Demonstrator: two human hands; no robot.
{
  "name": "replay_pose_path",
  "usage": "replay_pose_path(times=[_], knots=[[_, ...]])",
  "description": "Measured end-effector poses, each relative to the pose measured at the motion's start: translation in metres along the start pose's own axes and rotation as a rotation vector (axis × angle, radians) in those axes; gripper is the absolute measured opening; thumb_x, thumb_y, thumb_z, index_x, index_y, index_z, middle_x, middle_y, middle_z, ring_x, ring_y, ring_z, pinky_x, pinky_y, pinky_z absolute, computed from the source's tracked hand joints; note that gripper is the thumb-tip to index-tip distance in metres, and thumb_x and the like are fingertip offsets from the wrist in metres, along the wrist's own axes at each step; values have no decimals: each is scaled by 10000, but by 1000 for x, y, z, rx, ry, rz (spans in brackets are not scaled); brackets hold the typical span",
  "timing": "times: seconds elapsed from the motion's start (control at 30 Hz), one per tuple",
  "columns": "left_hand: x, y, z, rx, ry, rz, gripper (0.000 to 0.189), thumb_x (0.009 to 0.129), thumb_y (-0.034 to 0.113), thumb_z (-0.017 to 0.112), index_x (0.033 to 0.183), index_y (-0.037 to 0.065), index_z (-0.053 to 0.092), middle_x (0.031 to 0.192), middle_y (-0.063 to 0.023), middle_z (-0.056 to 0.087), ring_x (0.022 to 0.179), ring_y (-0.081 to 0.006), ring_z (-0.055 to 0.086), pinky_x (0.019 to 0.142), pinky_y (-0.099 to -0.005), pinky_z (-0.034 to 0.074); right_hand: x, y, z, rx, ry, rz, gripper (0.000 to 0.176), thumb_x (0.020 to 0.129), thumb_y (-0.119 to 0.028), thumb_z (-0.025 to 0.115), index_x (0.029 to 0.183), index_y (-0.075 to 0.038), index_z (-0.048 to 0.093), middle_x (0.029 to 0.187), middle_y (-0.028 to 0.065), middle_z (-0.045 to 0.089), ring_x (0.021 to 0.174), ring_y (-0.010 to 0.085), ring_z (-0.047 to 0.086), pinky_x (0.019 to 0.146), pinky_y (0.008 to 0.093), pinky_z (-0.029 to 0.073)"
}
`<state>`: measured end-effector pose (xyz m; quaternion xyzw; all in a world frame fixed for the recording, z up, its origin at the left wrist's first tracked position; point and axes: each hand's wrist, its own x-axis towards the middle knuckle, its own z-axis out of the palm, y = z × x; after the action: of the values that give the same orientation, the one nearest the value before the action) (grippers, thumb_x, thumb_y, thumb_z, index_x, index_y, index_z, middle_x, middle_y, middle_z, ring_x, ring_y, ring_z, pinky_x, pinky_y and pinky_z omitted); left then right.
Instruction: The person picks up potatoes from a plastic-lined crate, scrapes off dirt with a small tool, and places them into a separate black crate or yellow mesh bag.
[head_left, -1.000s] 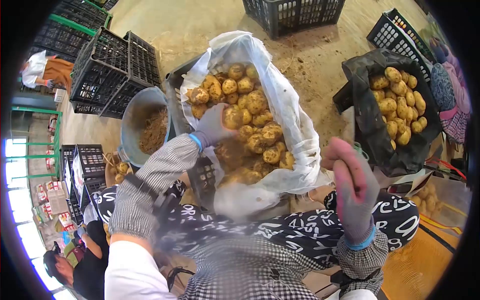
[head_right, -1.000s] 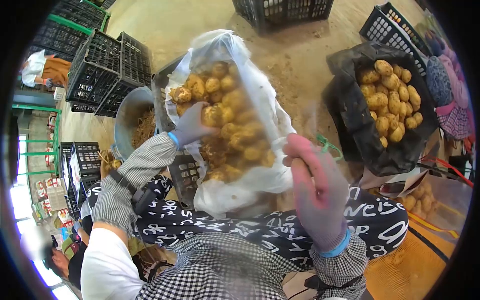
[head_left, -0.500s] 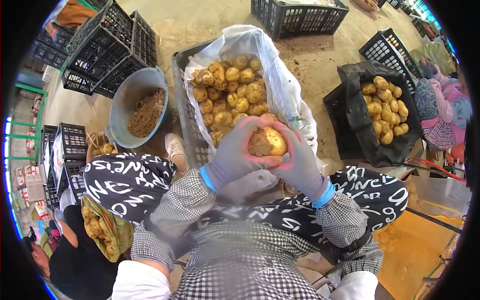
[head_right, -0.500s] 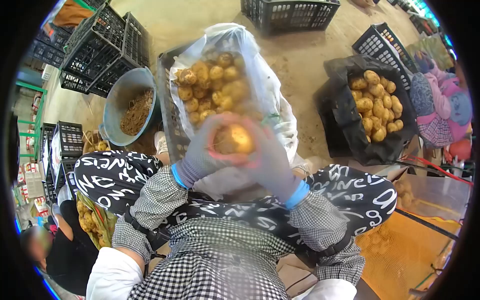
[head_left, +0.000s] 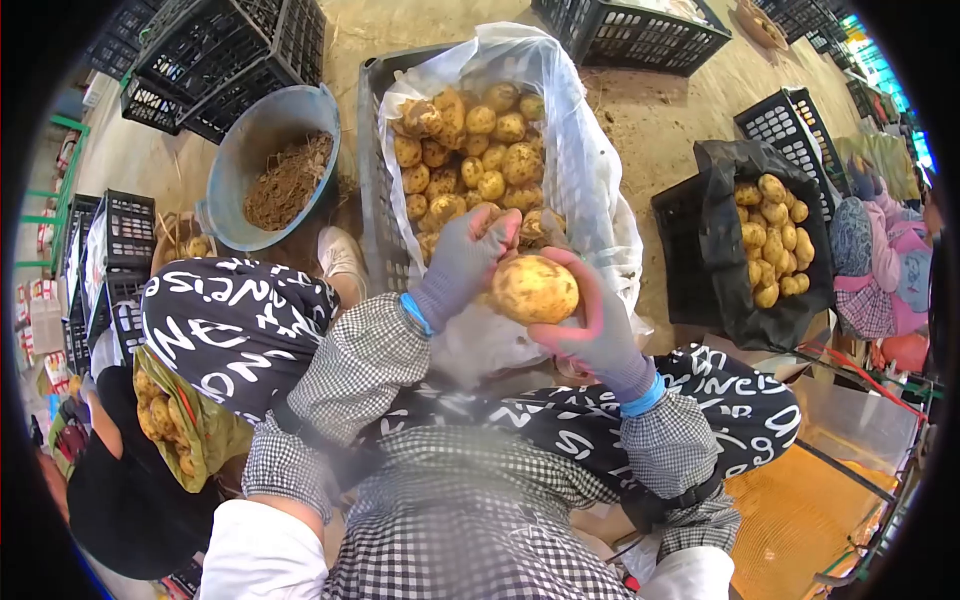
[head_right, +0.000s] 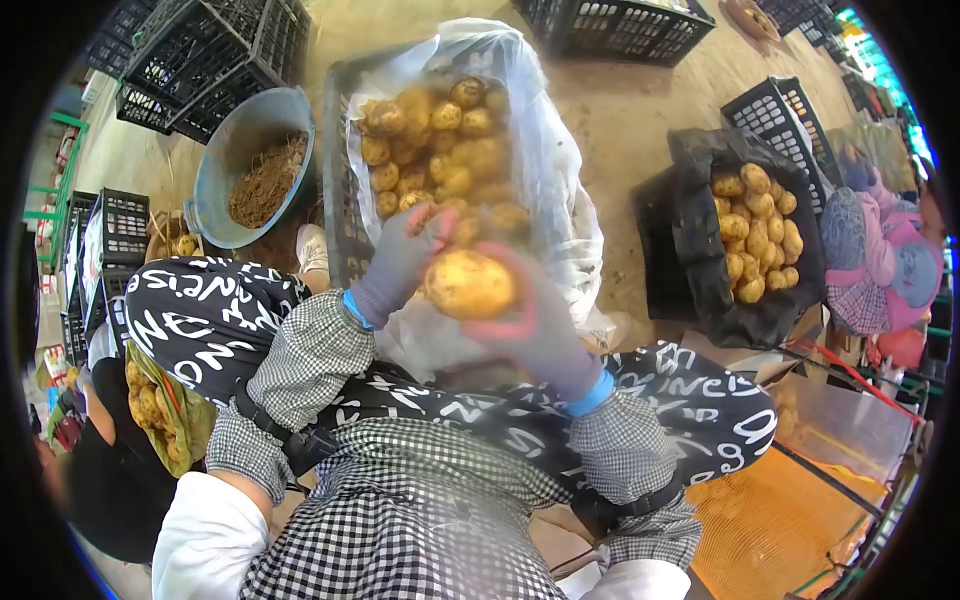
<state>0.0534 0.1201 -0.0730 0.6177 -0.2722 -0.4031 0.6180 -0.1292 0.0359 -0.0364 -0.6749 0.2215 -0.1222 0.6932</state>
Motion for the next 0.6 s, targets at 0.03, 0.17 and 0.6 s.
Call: replay_pose_path(times=[0.03,0.17,0.6], knots=[[2,5,-2,8,-2,-30,203,969,236,634,990,34,621,736,53,556,590,-9,418,513,-187,343,1,-2,-2,184,7,62,852,700,-76,819,1424,-28,374,1319,107,520,1222,228,533,1043,344,436],[6,29,-11,69,-18,-87,263,926,254,687,1038,23,632,867,8,620,733,-52,539,664,-217,466,-4,-12,-8,649,107,144,869,715,50,733,1463,-52,302,1360,116,477,1247,238,511,1041,379,450],[-6,40,1,209,-144,172,428,1033,346,484,1255,-9,574,1122,-95,606,1030,-161,575,908,-286,458,-3,-17,-13,438,254,-32,858,673,98,706,1433,-20,328,1414,121,439,1298,211,472,1083,359,414]])
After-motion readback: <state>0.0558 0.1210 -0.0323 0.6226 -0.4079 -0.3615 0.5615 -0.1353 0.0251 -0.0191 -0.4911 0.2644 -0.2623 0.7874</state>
